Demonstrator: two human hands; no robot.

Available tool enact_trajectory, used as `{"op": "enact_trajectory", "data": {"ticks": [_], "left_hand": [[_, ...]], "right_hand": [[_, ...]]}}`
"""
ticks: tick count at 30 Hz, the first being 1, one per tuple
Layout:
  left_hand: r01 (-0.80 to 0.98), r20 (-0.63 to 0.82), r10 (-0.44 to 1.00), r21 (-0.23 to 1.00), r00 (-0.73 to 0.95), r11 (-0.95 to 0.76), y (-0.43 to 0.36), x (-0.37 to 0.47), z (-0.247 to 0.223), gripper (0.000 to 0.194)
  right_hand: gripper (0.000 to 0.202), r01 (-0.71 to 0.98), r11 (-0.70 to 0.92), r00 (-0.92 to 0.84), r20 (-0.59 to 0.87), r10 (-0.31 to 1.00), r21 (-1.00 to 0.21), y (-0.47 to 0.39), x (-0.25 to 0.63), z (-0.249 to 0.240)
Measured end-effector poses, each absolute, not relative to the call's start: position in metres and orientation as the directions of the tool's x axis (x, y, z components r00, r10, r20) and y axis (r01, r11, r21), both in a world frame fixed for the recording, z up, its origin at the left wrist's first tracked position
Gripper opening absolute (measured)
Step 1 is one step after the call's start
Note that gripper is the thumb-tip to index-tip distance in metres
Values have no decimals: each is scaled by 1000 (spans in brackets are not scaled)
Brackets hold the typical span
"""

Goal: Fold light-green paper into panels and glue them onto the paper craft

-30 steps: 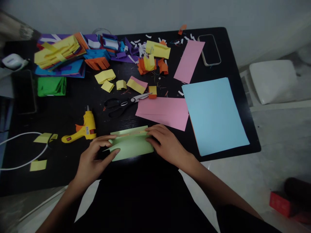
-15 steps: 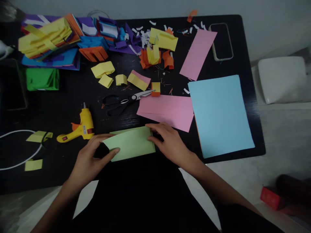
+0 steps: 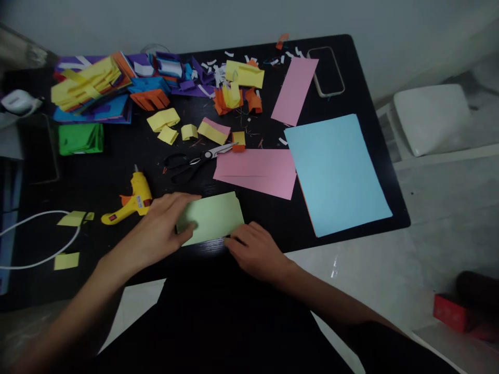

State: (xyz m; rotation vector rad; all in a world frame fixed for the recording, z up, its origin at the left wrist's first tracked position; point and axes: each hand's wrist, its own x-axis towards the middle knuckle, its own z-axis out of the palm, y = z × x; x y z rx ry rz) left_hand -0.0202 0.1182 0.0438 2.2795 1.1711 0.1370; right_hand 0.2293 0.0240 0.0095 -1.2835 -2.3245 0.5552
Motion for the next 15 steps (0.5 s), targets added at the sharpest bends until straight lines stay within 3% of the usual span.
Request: {"op": "enact_trajectory", "data": {"ticks": [4, 6, 9, 12, 15], "left_hand": [[749, -241, 771, 519, 590, -411, 127, -16, 46, 41], [780, -297, 796, 542, 527, -314, 125, -17, 46, 35], [793, -418, 809, 602, 413, -94, 113, -24, 43, 41], [730, -519, 786, 671, 336, 131, 95, -31, 37, 49], [609, -518, 819, 740, 245, 286, 78, -33, 32, 48]], "right_hand": [[20, 749, 393, -374, 150, 915, -534, 11, 213, 4], [20, 756, 324, -290, 152, 945, -568, 10, 208, 4], [19, 734, 200, -166, 115, 979, -649, 13, 207, 6], [26, 641, 51, -63, 14, 998, -766, 17, 207, 11], [36, 445, -98, -13, -116, 993, -890, 21, 205, 17]]}}
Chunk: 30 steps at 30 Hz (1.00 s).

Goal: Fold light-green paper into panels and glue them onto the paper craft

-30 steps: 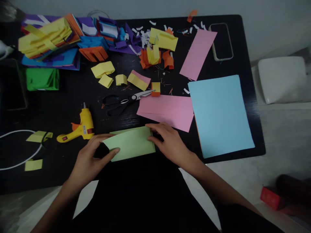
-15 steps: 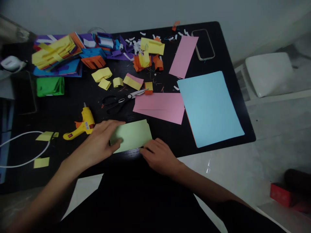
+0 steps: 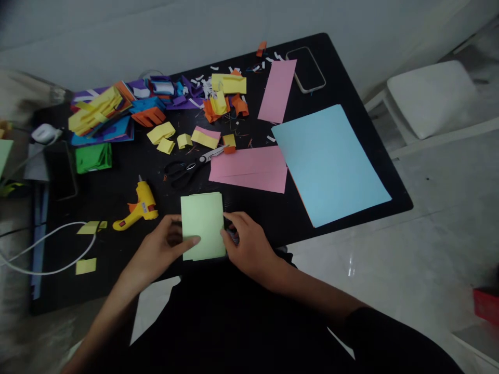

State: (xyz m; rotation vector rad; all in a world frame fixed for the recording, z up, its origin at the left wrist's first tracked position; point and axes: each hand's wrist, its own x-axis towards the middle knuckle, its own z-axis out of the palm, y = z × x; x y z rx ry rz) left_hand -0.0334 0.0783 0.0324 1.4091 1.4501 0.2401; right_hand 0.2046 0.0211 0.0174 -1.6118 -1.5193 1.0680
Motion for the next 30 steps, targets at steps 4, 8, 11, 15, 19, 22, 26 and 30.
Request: {"op": "enact_trajectory", "data": {"ticks": [4, 8, 11, 15, 19, 22, 26, 30], "left_hand": [[458, -486, 859, 808, 161, 371, 67, -28, 35, 43], [442, -509, 832, 813, 223, 379, 66, -22, 41, 39], [474, -469, 850, 821, 241, 318, 67, -21, 43, 38], [487, -419, 872, 834, 253, 260, 66, -19, 46, 36], [393, -439, 870, 858, 226, 331, 64, -16, 52, 41], [266, -491, 846, 861, 208, 434, 62, -15, 55, 52], [119, -521, 841, 853, 146, 508, 60, -18, 55, 55], [-103, -628, 767, 761, 130, 640, 61, -21, 57, 57]], "right_hand": [[45, 230, -223, -12, -232, 973, -947, 24, 200, 27], [54, 139, -299, -57, -309, 949, -944, 23, 197, 30], [58, 137, -321, -71, -333, 940, -937, 22, 197, 30], [58, 123, -327, -77, -337, 938, -937, 22, 197, 31], [51, 7, -386, -87, -385, 919, -922, 25, 197, 33], [50, -81, -474, -110, -465, 879, -877, 30, 200, 34], [47, -93, -544, -150, -528, 836, -834, 34, 205, 36], [44, -77, -547, -173, -529, 831, -834, 36, 209, 35]]}}
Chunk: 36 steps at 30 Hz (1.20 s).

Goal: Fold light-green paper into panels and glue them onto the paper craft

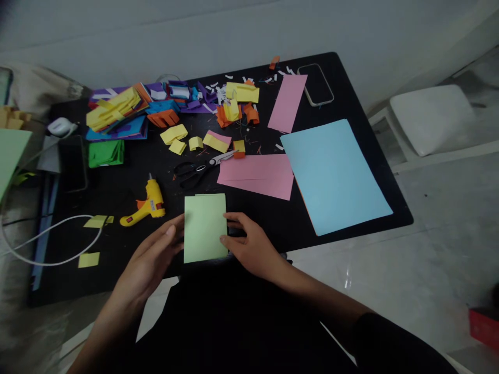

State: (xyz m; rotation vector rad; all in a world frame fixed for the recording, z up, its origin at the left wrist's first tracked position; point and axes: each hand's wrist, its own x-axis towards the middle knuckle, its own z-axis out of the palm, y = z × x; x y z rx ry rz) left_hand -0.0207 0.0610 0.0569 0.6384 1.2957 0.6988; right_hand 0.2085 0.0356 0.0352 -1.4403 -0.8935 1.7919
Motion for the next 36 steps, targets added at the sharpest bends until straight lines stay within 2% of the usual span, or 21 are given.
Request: {"op": "enact_trajectory", "data": {"ticks": [4, 10, 17, 23, 27, 31, 36], "left_hand": [[-252, -667, 722, 677, 186, 691, 67, -24, 58, 50], [-267, -685, 691, 638, 231, 722, 76, -30, 53, 48], [-154, -586, 768, 760, 258, 631, 72, -25, 63, 45], [17, -462, 827, 876, 320, 483, 62, -8, 70, 41], [116, -365, 859, 931, 359, 347, 58, 10, 74, 40], [169, -286, 891, 956, 353, 240, 55, 26, 66, 38], [220, -340, 889, 934, 308, 281, 56, 34, 53, 48]], "right_hand": [[44, -55, -535, -170, -520, 837, -843, 36, 209, 32], [40, -21, -515, -166, -505, 847, -857, 35, 210, 27], [31, 48, -431, -181, -432, 883, -901, 35, 211, 26], [31, 240, -354, -111, -388, 915, -904, 36, 215, 38], [33, 149, -388, -171, -410, 896, -910, 43, 226, 52], [35, 96, -410, -140, -420, 897, -907, 46, 230, 58], [33, 97, -410, -100, -419, 902, -907, 45, 226, 53]]}}
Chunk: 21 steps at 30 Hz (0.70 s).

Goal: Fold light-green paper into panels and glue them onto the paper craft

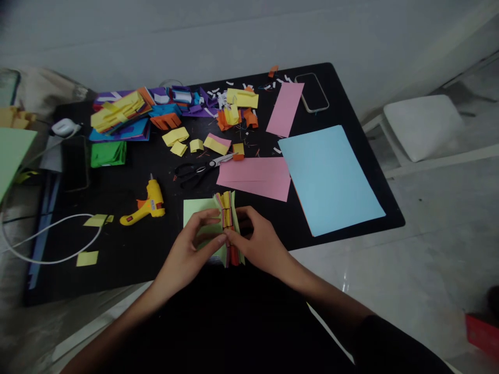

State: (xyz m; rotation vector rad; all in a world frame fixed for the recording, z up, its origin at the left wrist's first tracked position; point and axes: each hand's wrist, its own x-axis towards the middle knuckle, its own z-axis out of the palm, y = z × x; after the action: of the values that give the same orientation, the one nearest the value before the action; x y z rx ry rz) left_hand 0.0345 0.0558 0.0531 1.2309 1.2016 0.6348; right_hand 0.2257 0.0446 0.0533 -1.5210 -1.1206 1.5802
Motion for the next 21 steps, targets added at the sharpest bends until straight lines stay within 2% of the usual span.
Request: {"op": "enact_trajectory", "data": {"ticks": [3, 9, 12, 16, 21], "left_hand": [[189, -364, 876, 929, 317, 317, 59, 35, 49, 48], [133, -352, 876, 936, 329, 326, 62, 32, 42, 32], [199, -336, 885, 938, 322, 284, 63, 24, 38, 31], [347, -250, 929, 926, 273, 148, 62, 13, 37, 31], [348, -264, 823, 933, 502, 86, 62, 8, 43, 36]], "right_hand": [[30, 103, -399, -101, -408, 907, -911, 45, 223, 52], [33, 134, -411, -116, -426, 897, -902, 46, 222, 55], [36, 106, -400, -108, -410, 906, -911, 45, 225, 54], [40, 55, -389, -112, -393, 913, -920, 44, 230, 52], [55, 210, -363, -43, -380, 924, -908, 44, 228, 49]]}}
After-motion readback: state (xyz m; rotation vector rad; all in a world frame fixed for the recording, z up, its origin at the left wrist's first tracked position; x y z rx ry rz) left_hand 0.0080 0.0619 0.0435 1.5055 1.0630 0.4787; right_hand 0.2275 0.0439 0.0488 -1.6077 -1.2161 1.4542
